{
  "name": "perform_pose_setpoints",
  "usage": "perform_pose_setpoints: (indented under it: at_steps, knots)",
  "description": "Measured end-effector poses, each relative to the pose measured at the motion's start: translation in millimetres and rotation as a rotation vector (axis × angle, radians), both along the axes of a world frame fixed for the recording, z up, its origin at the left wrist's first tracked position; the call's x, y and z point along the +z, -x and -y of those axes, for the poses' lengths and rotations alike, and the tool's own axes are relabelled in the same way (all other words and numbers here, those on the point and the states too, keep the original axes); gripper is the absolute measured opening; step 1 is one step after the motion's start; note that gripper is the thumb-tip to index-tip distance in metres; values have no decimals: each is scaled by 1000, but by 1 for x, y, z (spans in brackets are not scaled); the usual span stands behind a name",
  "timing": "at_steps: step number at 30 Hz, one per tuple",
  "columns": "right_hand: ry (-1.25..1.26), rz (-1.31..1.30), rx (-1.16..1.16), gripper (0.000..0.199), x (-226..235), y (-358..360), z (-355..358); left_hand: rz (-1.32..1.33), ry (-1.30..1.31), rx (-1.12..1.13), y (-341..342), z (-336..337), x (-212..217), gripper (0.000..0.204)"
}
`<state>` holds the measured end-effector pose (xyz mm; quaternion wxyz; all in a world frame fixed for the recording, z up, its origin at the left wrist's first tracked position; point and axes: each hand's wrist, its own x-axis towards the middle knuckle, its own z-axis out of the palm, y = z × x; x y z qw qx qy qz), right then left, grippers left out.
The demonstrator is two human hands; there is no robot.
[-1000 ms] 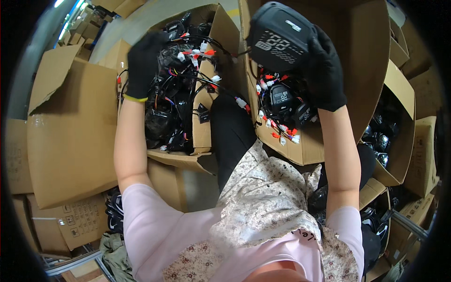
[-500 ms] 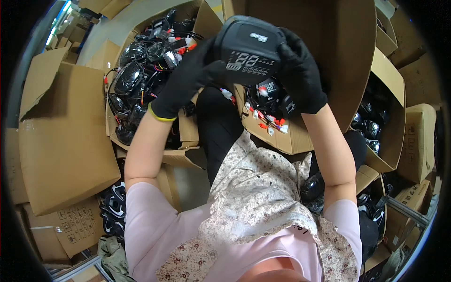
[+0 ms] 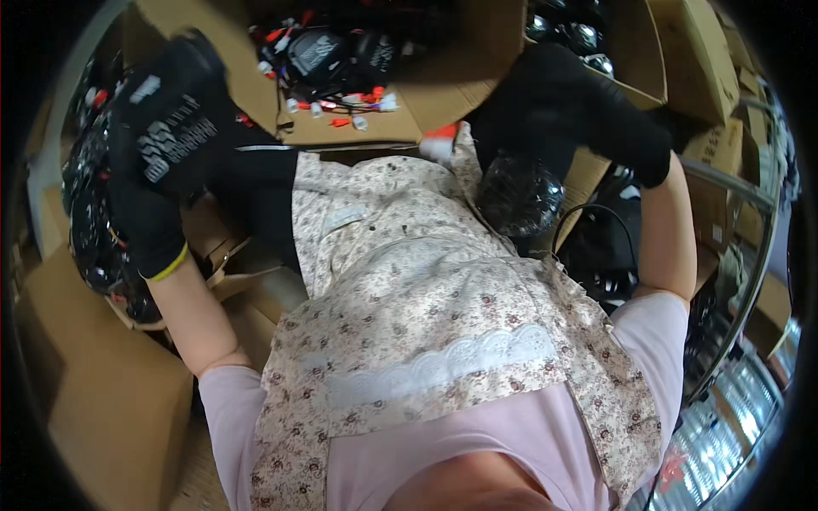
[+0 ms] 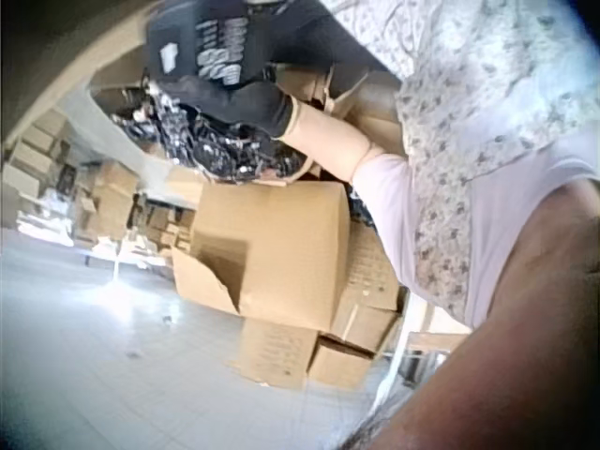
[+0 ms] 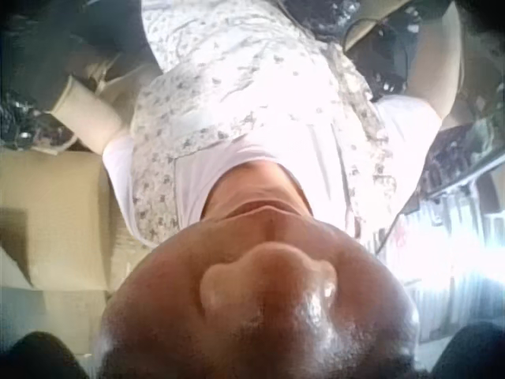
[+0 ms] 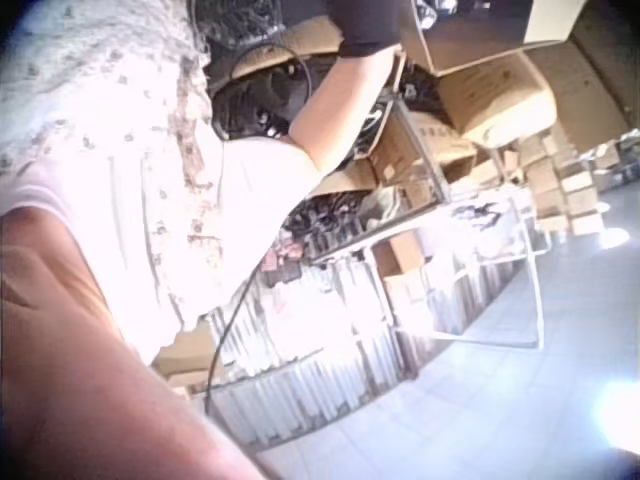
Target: The person packs electronic components with attached wires into individual cardboard boxes by hand, wearing gloves.
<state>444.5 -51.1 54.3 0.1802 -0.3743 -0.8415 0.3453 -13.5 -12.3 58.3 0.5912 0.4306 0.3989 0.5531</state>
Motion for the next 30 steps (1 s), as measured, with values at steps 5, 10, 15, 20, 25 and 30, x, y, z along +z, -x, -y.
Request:
perform_pose_setpoints:
  at_steps: [5, 10, 15, 20, 25, 30]
  knots:
    - [131, 403, -348, 24, -4, 2, 82, -524, -184, 41, 5, 16, -59, 39]
    - [-160, 703, -237, 52, -38, 5, 128, -250, -24, -35, -24, 19, -54, 39]
    - [259, 438, -363, 41, -32, 29, 125, -228, -39, -44, -23, 24, -58, 55]
    - [254, 132, -309, 40, -36, 30, 121, -163, 26, 10, -25, 22, -65, 41]
    - [74, 323, -238, 33, -19, 19, 109, 23, 154, 19, -28, 18, -70, 38]
    - [568, 344, -300, 42, -10, 45, 108, 209, 249, -8, -13, 19, -66, 42]
